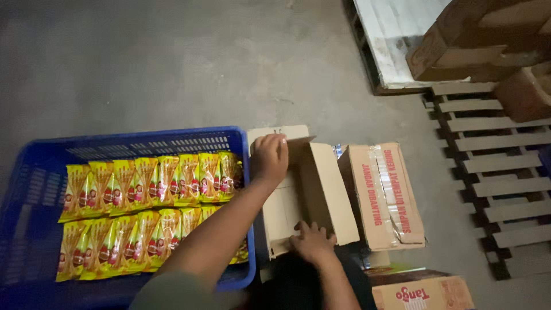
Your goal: The person transfers yellow snack packets from a blue basket into a cardboard box, arranging them in neat rows. The person closes the first box, opens a second box, and continues transferring packets into it.
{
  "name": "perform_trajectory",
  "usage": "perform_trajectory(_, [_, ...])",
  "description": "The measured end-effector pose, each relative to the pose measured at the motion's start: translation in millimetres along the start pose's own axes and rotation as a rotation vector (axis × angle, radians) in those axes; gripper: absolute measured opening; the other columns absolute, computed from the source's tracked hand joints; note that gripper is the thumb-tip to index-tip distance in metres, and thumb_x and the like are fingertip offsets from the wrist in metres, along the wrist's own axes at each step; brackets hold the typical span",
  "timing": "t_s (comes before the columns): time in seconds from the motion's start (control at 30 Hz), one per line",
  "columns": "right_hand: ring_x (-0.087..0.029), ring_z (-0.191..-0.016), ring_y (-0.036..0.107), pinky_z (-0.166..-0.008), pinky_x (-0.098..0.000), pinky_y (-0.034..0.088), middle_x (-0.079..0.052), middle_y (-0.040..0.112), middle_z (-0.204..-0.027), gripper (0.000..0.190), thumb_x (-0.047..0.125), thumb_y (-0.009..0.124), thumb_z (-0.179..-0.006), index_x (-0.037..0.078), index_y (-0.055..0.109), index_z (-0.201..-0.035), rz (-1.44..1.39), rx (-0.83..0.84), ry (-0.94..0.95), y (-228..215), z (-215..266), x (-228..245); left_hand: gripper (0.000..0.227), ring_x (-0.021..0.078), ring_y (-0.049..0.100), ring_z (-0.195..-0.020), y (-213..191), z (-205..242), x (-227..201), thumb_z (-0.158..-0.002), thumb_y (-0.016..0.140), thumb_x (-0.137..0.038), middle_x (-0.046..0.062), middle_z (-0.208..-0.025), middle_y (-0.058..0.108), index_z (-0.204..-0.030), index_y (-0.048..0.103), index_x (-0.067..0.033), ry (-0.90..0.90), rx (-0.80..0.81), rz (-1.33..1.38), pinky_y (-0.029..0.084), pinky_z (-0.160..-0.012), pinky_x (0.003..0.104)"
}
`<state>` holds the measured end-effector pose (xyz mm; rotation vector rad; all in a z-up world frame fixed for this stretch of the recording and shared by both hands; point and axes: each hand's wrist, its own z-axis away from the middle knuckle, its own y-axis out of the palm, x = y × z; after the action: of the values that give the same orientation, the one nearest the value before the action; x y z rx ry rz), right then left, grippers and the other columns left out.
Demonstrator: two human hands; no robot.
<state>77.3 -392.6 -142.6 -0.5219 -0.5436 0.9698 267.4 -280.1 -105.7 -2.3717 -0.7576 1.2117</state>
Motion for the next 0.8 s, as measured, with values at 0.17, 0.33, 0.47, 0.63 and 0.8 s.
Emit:
perform_trajectory(0.17, [-0.034, -0.137, 0.039, -0.111, -0.0572, 0.026, -0.008, 0.045, -0.139, 0.051, 0.049, 0.040, -0.092, 0.031, 0.049, -0.138, -0.037, 0.041, -0.008, -9.0, 7.7, 1.7, 0.041, 0.0309, 0.064, -0.108, -24.0, 35.7, -16.6, -0.100, 0.050, -0.037, 0.005, -0.116, 0.076, -0.115, 0.077, -0.0107, 0.034, 0.384, -0.184, 0.037, -0.101, 0.050])
perform_trajectory(0.33, [-0.046, -0.154, 0.025, -0.119, -0.0685, 0.015, -0.022, 0.027, -0.168, 0.070, 0.044, 0.042, -0.101, 0.014, 0.030, -0.163, -0.035, -0.003, -0.099, -2.4, 2.4, -5.3, 0.069, 0.0470, 0.024, -0.155, -43.6, 55.9, -12.3, -0.105, 0.039, -0.037, 0.022, -0.170, 0.021, -0.162, 0.024, -0.0004, 0.053, 1.149, -0.392, 0.022, -0.126, 0.057])
perform_trajectory(0.47, [-0.045, -0.155, 0.025, -0.120, -0.0675, 0.016, -0.022, 0.025, -0.169, 0.072, 0.044, 0.043, -0.102, 0.013, 0.028, -0.165, -0.022, -0.012, -0.113, 1.1, -4.9, -14.5, 0.067, 0.0487, 0.026, -0.153, -60.2, 62.8, -37.8, -0.103, 0.047, -0.029, 0.026, -0.167, 0.024, -0.160, 0.030, 0.0021, 0.082, 1.070, -0.345, 0.022, -0.126, 0.057])
perform_trajectory(0.63, [-0.039, -0.146, 0.042, -0.118, -0.0635, 0.023, -0.017, 0.046, -0.157, 0.063, 0.039, 0.051, -0.102, 0.009, 0.043, -0.157, -0.176, -0.198, -0.269, -1.6, 8.6, -19.5, 0.064, 0.0507, 0.016, -0.155, -104.4, 82.7, -81.7, -0.102, 0.041, -0.017, 0.030, -0.168, 0.019, -0.159, 0.026, 0.0100, -0.006, 1.042, -0.198, 0.016, -0.128, 0.056])
perform_trajectory(0.8, [-0.039, -0.111, 0.066, -0.097, -0.0518, 0.051, -0.018, 0.065, -0.109, 0.025, 0.011, 0.061, -0.094, 0.005, 0.068, -0.117, -0.573, -0.676, -0.215, -9.2, 13.2, -40.5, 0.062, 0.0517, 0.018, -0.154, -138.5, 134.6, -107.4, -0.102, 0.041, -0.017, 0.031, -0.165, 0.025, -0.156, 0.031, 0.0118, -0.087, 1.037, -0.083, 0.020, -0.126, 0.055])
